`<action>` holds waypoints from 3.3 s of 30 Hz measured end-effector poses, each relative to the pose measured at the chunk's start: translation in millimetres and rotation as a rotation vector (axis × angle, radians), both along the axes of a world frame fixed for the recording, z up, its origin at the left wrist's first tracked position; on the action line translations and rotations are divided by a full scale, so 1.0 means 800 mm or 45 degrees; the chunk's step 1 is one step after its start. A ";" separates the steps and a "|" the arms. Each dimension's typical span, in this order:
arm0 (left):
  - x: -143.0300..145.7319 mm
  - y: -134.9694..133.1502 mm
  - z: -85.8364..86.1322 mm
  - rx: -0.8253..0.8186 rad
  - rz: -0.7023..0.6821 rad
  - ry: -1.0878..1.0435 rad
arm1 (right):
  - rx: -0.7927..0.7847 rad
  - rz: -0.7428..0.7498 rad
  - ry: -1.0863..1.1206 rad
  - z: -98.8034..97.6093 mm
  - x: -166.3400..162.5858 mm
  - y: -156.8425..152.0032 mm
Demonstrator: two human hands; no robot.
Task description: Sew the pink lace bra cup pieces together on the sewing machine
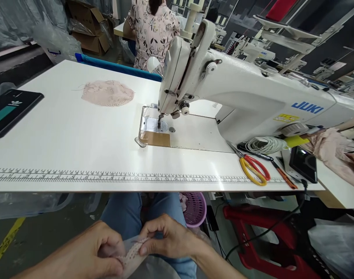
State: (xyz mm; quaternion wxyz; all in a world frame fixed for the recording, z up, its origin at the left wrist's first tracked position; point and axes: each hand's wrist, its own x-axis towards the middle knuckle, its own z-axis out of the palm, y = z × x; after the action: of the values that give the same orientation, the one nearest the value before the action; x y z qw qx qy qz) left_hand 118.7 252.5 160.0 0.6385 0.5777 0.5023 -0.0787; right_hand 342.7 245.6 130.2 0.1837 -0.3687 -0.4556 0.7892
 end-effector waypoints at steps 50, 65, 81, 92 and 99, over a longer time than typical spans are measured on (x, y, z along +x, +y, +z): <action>-0.017 0.013 -0.003 -0.327 0.052 -0.286 | -0.243 0.065 0.045 -0.018 0.016 0.007; -0.012 0.009 -0.009 -0.413 0.190 -0.384 | -0.187 0.069 -0.037 -0.010 0.014 0.003; -0.009 0.009 -0.010 -0.205 0.124 -0.334 | -0.125 0.043 -0.044 -0.018 0.019 0.001; -0.007 0.017 -0.008 -0.100 0.088 -0.300 | 0.546 -0.078 -0.201 0.004 0.005 -0.010; -0.011 0.042 0.022 0.002 0.123 -0.451 | 1.072 -0.126 -0.317 0.080 0.037 0.010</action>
State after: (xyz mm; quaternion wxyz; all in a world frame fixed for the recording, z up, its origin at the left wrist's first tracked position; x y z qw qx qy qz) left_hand 109.9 286.2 177.7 0.7195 0.5583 0.4093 0.0554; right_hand 371.9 253.6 194.3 0.2993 -0.3753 -0.7378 0.4747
